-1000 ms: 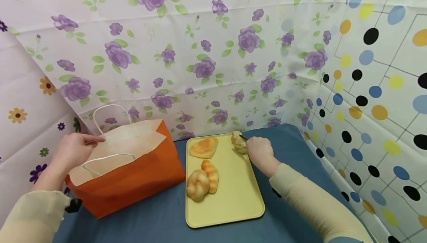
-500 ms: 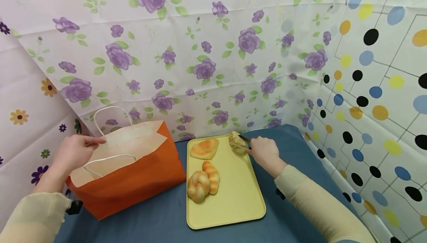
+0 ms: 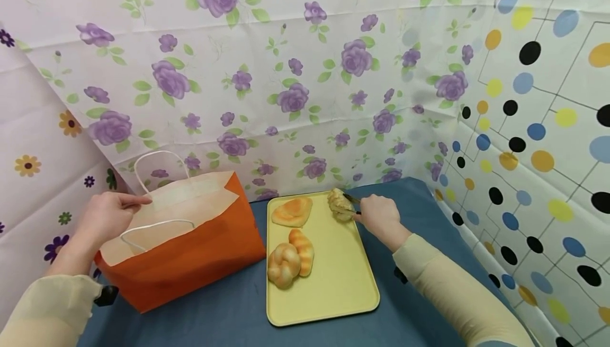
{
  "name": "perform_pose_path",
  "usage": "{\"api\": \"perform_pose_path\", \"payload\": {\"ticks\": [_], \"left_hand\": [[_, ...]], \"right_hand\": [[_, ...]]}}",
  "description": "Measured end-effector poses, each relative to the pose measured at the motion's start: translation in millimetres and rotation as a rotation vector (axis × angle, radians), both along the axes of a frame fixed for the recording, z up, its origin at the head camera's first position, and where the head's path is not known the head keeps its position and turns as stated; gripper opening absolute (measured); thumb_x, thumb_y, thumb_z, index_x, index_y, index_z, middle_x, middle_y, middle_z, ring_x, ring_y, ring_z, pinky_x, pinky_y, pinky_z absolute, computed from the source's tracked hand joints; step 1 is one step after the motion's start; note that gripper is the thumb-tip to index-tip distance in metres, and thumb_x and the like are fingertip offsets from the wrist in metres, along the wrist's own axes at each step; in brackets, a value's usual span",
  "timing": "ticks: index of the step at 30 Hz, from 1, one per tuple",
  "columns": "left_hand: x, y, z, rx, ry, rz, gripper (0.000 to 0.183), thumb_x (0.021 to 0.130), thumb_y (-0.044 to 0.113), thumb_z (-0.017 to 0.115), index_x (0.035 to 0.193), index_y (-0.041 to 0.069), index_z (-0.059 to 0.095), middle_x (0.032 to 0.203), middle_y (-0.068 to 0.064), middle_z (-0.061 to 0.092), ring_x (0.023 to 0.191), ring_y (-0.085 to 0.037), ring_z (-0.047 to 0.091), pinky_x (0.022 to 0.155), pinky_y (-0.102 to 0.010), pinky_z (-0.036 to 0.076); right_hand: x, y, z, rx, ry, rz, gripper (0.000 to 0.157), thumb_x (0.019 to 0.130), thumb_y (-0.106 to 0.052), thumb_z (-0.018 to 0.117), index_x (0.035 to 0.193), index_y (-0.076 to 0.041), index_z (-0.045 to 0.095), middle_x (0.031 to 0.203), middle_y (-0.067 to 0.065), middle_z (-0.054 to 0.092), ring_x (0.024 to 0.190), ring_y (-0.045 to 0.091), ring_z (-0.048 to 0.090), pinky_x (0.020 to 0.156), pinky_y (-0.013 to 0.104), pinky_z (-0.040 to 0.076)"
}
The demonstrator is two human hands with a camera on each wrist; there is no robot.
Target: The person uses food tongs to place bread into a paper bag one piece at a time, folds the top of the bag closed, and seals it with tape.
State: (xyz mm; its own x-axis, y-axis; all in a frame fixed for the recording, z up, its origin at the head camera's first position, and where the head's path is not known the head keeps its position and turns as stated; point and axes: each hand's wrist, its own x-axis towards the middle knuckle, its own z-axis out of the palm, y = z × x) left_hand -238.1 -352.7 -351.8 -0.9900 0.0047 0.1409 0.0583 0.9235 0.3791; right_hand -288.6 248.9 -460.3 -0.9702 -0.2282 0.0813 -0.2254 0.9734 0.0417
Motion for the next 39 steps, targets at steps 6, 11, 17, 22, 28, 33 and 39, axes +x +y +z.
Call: {"api": "perform_pose_path", "payload": {"ticks": [6,11,17,22,28,33,39], "left_hand": [[0.0,1.1,-1.2,-0.007,0.003,0.007,0.033,0.105,0.010,0.057,0.130,0.009,0.079,0.129,-0.032,0.068,0.080,-0.032,0.059,0.060,-0.037,0.039],[-0.3,0.8,-0.3,-0.010,0.002,0.014,0.033,0.105,0.010,0.057,0.130,0.009,0.079,0.131,-0.033,0.067,0.086,-0.034,0.061,0.062,-0.037,0.040],[-0.4,1.0,1.1,-0.002,-0.001,0.008,0.033,0.106,0.011,0.057,0.131,0.009,0.078,0.110,-0.027,0.073,0.071,-0.029,0.052,0.058,-0.038,0.037],[1.4,1.1,0.4,0.004,-0.007,0.005,0.033,0.106,0.011,0.056,0.132,0.008,0.078,0.110,-0.027,0.073,0.066,-0.027,0.048,0.056,-0.039,0.036],[2.1,0.0,0.6,0.003,0.000,0.008,0.034,0.106,0.010,0.055,0.132,0.007,0.077,0.121,-0.031,0.071,0.066,-0.027,0.048,0.054,-0.038,0.037],[1.9,0.3,-1.9,0.000,0.012,0.003,0.034,0.105,0.009,0.055,0.130,0.007,0.078,0.109,-0.027,0.073,0.063,-0.026,0.044,0.053,-0.037,0.036],[1.8,1.8,-1.4,-0.008,0.013,-0.001,0.033,0.105,0.008,0.057,0.129,0.007,0.079,0.125,-0.033,0.069,0.072,-0.029,0.055,0.056,-0.038,0.038]], "right_hand": [[-0.4,-1.9,-0.9,0.041,-0.009,-0.027,0.049,0.093,-0.057,0.078,0.073,-0.014,0.064,0.050,0.000,0.041,0.041,0.014,0.044,0.041,0.030,0.034],[-1.3,-4.1,0.0,0.059,-0.030,-0.034,0.056,0.094,-0.056,0.077,0.060,-0.016,0.058,0.047,-0.004,0.032,0.039,0.010,0.036,0.040,0.028,0.032],[-4.2,-1.4,2.0,0.026,-0.041,-0.024,0.050,0.096,-0.051,0.076,0.062,-0.019,0.060,0.047,-0.004,0.035,0.040,0.011,0.039,0.041,0.028,0.033],[-5.2,2.3,-0.2,-0.002,-0.030,-0.013,0.040,0.097,-0.049,0.076,0.074,-0.017,0.068,0.050,0.000,0.045,0.042,0.014,0.048,0.042,0.030,0.038],[-4.3,2.1,-0.3,-0.023,0.008,0.017,0.038,0.097,-0.049,0.076,0.099,-0.012,0.076,0.058,0.001,0.050,0.046,0.016,0.050,0.045,0.033,0.044],[-3.2,1.7,4.5,-0.035,-0.004,0.017,0.049,0.098,-0.052,0.073,0.123,-0.011,0.076,0.060,0.001,0.051,0.046,0.017,0.050,0.045,0.034,0.042],[-3.7,2.4,7.7,-0.037,0.022,0.033,0.054,0.100,-0.053,0.070,0.136,-0.014,0.072,0.054,0.001,0.049,0.043,0.019,0.048,0.042,0.033,0.036]]}}
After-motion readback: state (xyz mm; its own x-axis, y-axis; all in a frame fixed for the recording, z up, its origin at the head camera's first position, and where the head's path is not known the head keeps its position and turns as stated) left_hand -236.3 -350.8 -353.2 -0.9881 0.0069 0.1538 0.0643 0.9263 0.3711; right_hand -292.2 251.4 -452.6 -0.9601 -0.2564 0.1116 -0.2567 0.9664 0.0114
